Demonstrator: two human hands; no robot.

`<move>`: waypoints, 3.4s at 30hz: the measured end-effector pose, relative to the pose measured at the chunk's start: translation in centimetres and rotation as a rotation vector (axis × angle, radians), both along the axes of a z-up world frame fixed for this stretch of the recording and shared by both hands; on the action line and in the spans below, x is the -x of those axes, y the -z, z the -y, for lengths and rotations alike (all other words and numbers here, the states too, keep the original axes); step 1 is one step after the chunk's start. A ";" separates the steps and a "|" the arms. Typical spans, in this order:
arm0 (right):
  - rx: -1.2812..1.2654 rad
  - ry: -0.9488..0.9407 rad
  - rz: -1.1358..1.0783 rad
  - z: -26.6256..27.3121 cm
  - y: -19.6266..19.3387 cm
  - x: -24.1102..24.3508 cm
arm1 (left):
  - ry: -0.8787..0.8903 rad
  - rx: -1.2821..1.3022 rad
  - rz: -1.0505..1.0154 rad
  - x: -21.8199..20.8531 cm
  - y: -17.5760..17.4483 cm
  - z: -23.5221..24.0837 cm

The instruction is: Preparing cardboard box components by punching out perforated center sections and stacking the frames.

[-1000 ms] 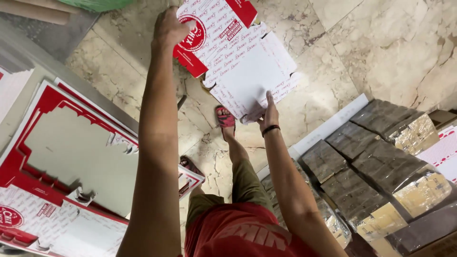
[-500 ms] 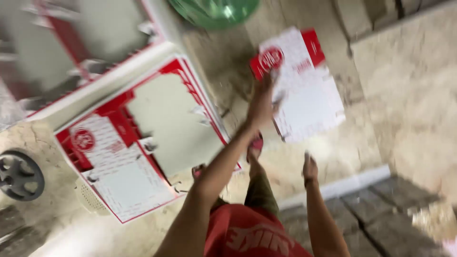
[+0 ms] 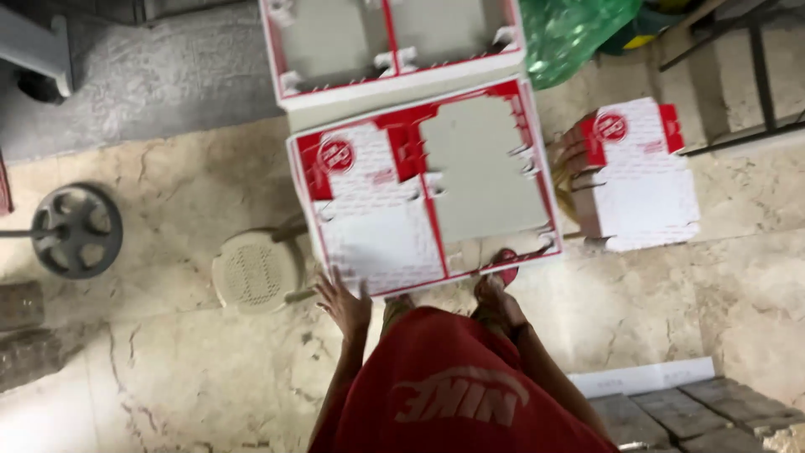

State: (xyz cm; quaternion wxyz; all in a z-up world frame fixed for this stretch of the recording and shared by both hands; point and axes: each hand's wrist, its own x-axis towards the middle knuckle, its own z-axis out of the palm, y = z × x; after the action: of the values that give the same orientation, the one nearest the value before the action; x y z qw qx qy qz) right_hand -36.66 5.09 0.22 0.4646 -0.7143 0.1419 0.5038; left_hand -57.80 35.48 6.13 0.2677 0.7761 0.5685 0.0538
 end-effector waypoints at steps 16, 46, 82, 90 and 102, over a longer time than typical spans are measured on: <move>-0.375 0.392 -0.377 -14.0 -2.1 4.3 | -0.272 0.760 0.358 6.3 2.4 -7.1; -0.116 -0.059 0.235 -14.2 -4.8 2.2 | 0.345 0.415 -0.215 -16.8 2.4 -2.4; -0.173 0.097 -0.534 -23.7 -5.5 9.5 | 1.485 0.016 -0.641 -10.0 -2.5 -13.0; -0.106 0.147 0.013 -27.2 -7.0 13.9 | 1.630 0.089 -0.753 -10.0 -2.9 -14.9; -0.288 0.361 -0.280 -26.2 -1.5 17.5 | 1.720 0.041 -0.796 -10.4 -2.5 -15.8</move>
State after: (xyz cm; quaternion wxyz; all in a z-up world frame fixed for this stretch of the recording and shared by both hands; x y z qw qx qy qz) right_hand -54.16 31.28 1.72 0.6194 -0.5275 0.2568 0.5217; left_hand -47.41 51.28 8.63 0.0156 0.8853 -0.1482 -0.4405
